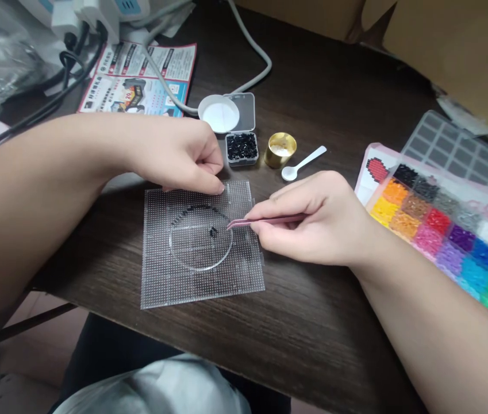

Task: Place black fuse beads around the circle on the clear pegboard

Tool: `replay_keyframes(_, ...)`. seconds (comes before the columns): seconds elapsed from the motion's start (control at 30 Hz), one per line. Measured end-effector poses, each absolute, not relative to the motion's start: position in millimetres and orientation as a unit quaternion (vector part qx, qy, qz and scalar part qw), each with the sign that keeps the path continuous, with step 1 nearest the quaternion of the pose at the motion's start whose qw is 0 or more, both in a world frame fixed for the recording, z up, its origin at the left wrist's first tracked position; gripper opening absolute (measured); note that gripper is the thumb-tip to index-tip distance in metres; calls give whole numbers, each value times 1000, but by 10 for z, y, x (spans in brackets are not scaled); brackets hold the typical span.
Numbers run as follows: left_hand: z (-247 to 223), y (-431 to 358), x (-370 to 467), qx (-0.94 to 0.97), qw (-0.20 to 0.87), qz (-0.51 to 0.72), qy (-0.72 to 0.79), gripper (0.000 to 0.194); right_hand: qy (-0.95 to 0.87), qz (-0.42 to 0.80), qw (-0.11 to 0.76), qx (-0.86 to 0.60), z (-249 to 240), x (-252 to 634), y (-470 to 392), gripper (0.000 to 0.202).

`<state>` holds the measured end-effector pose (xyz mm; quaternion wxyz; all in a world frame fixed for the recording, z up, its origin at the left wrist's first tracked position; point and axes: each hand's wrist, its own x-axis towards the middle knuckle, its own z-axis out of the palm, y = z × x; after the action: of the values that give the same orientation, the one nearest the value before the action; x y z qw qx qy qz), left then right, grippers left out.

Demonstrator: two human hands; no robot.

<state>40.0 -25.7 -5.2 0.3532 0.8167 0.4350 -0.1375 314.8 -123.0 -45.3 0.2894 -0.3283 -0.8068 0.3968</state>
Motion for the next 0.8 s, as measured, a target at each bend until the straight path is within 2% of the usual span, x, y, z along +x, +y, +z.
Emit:
replay_keyframes(0.33,71,-353,375,796,385,-149,443,44,-823,387,299,-290,-429,3111,-1226,27)
replay_keyframes(0.6,-30,-291,413,806,354,-154,448,42,-812,396,301,-306,-421,3122,-1200,27)
replay_keyframes(0.8,-11,-394,385,819,336,-94,455,44,-812,394,292,-318,-425,3104,-1219,26)
